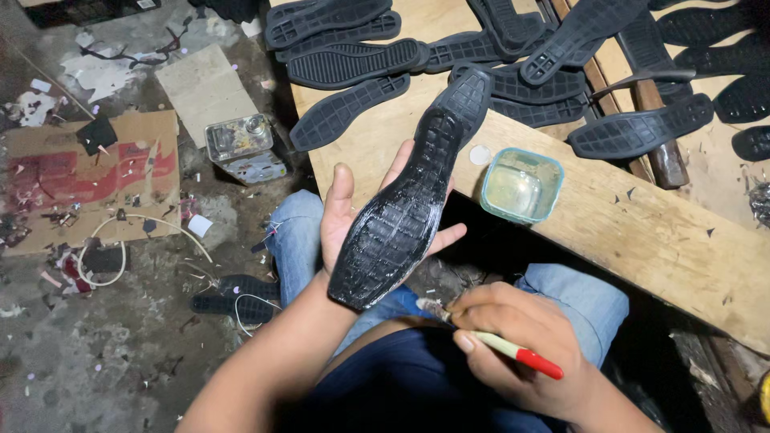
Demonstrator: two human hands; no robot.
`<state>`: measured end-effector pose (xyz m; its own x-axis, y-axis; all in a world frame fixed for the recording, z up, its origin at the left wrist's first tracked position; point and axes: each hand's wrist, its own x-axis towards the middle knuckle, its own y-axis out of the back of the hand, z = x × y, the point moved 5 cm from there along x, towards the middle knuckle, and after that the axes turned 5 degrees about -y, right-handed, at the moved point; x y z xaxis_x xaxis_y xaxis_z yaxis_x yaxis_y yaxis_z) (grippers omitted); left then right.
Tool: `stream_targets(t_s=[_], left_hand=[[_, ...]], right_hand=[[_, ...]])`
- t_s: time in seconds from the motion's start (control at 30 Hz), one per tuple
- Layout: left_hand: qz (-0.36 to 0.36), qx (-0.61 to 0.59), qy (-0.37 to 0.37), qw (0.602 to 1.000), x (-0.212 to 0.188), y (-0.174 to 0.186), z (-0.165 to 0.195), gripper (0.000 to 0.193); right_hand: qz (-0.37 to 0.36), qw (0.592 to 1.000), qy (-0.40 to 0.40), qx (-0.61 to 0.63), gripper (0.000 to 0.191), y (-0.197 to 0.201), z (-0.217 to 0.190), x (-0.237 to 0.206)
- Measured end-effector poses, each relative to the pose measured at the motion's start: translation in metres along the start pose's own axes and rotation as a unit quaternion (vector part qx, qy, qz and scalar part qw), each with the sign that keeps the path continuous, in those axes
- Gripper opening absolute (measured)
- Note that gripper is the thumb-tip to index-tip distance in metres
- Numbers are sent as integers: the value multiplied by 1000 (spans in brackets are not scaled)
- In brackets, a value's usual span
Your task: The person applies glue to the bottom of shoe soles using a brush. They repeatedly dip the brush into a container of glue and spread it evenly across the sole surface, then place the treated soles on a wooden table.
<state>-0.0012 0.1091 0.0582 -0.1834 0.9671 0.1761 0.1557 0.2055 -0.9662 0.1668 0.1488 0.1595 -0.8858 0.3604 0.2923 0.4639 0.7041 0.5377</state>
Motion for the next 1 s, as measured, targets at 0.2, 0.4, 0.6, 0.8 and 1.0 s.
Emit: stream_targets(t_s=[0.2, 0.4, 0.6, 0.8, 1.0], left_hand=[[9, 66, -12, 998, 18, 2, -5, 87], [-51, -2, -16, 999, 34, -5, -4, 80], [-53, 29, -15, 998, 46, 0, -10, 79], [-56, 41, -29, 997, 50, 2, -10, 79], [-44, 28, -27, 998, 46, 7, -16, 77]], right_hand=[[93, 987, 36, -127, 25, 4, -2, 7], [3, 995, 99, -12, 25, -6, -17, -4], [51, 991, 95, -78, 28, -8, -13, -4], [4, 997, 66, 25, 30, -18, -15, -7], [1, 992, 119, 38, 31, -20, -23, -7]])
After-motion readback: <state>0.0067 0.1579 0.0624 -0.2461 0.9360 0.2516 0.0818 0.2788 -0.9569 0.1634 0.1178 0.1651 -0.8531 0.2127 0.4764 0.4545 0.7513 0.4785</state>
